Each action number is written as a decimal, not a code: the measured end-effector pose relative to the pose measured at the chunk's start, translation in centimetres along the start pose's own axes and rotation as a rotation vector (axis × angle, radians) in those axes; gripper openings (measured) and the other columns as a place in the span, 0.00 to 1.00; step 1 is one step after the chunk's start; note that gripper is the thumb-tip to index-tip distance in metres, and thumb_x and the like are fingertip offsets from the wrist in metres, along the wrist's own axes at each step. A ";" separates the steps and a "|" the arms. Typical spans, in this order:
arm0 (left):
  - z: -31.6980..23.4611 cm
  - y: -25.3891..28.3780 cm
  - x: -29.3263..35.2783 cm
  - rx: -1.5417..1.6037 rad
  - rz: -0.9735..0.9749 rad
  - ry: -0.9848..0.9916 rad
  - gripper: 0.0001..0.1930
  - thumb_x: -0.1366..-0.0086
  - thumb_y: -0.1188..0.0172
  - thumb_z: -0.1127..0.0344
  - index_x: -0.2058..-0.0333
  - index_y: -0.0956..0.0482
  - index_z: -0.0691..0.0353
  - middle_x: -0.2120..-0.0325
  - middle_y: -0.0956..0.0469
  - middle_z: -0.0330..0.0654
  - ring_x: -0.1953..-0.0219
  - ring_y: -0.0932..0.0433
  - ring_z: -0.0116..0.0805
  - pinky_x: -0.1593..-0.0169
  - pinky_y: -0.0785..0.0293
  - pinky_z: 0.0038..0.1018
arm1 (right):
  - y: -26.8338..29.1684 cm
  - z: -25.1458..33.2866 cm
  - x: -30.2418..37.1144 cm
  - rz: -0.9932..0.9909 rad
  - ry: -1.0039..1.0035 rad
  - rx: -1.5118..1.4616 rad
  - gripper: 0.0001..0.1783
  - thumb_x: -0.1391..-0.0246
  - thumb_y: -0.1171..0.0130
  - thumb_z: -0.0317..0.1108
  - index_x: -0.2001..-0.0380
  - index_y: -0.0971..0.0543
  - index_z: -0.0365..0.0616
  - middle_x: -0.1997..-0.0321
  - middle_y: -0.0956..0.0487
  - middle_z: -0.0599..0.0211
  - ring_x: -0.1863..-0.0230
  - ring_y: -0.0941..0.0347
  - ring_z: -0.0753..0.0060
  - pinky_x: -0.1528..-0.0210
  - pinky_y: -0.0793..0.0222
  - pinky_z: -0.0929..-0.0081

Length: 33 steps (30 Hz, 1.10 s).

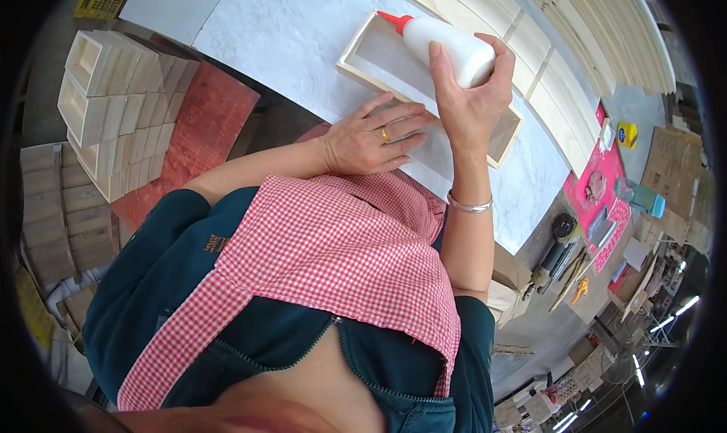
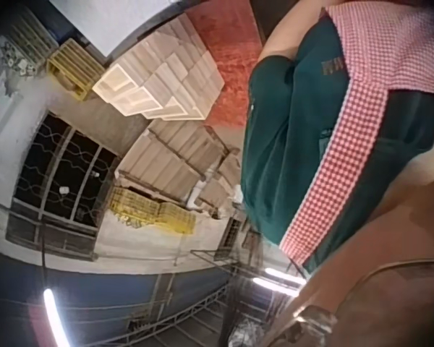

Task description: Assemble wooden box components using glue and a pneumatic nail gun.

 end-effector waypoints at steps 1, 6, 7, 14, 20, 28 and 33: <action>0.0 0.0 0.0 0.005 0.002 0.003 0.17 0.38 0.37 0.60 0.51 0.20 0.56 0.37 0.30 0.41 0.31 0.38 0.39 0.28 0.46 0.45 | 0.2 -0.1 0.0 -0.002 -0.007 0.002 0.30 0.51 0.26 0.41 0.50 0.27 0.41 0.59 0.21 0.56 0.62 0.21 0.60 0.61 0.23 0.70; 0.0 -0.1 -0.1 0.022 0.018 0.005 0.18 0.39 0.36 0.60 0.51 0.20 0.56 0.37 0.30 0.42 0.31 0.39 0.39 0.28 0.46 0.45 | 2.0 -0.9 0.4 -0.024 -0.035 0.020 0.29 0.51 0.25 0.41 0.50 0.26 0.40 0.59 0.21 0.56 0.62 0.21 0.60 0.61 0.23 0.70; 0.0 -0.1 -0.1 0.016 0.025 0.005 0.18 0.39 0.36 0.59 0.51 0.20 0.56 0.36 0.30 0.42 0.30 0.39 0.39 0.27 0.47 0.45 | 2.5 -1.2 0.5 -0.033 -0.037 0.027 0.29 0.51 0.25 0.41 0.51 0.26 0.40 0.59 0.21 0.56 0.62 0.21 0.60 0.61 0.23 0.70; -0.1 -0.2 0.1 -0.039 0.056 0.020 0.19 0.40 0.35 0.55 0.51 0.20 0.53 0.35 0.31 0.40 0.31 0.37 0.36 0.26 0.51 0.44 | 6.3 -2.3 1.7 -0.089 -0.107 0.083 0.28 0.51 0.25 0.40 0.51 0.26 0.40 0.59 0.21 0.56 0.61 0.22 0.61 0.60 0.22 0.69; -0.3 -0.3 0.0 -0.011 0.074 0.008 0.18 0.39 0.37 0.56 0.52 0.20 0.55 0.34 0.32 0.41 0.30 0.40 0.37 0.26 0.51 0.45 | 10.0 -3.5 3.0 -0.148 -0.142 0.132 0.28 0.51 0.25 0.39 0.52 0.25 0.39 0.59 0.21 0.57 0.60 0.22 0.62 0.59 0.23 0.69; -0.3 -0.1 -0.3 -0.030 0.085 0.032 0.19 0.39 0.37 0.56 0.50 0.21 0.54 0.34 0.33 0.40 0.30 0.39 0.37 0.26 0.53 0.44 | 14.6 -5.4 4.9 -0.233 -0.172 0.180 0.25 0.48 0.26 0.39 0.52 0.24 0.40 0.58 0.20 0.57 0.59 0.22 0.63 0.56 0.23 0.70; -0.3 -0.3 -0.3 -0.041 0.077 0.020 0.20 0.39 0.36 0.56 0.49 0.21 0.53 0.34 0.33 0.39 0.31 0.39 0.37 0.26 0.53 0.43 | 17.2 -6.5 6.0 -0.290 -0.181 0.214 0.25 0.48 0.26 0.39 0.52 0.24 0.40 0.58 0.20 0.57 0.59 0.22 0.64 0.57 0.22 0.71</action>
Point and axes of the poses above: each hand's wrist, its own x-axis away from the middle knuckle, its own y-axis out of the back of the hand, z = x × y, the point moved 5 cm from there along -x, towards the middle knuckle
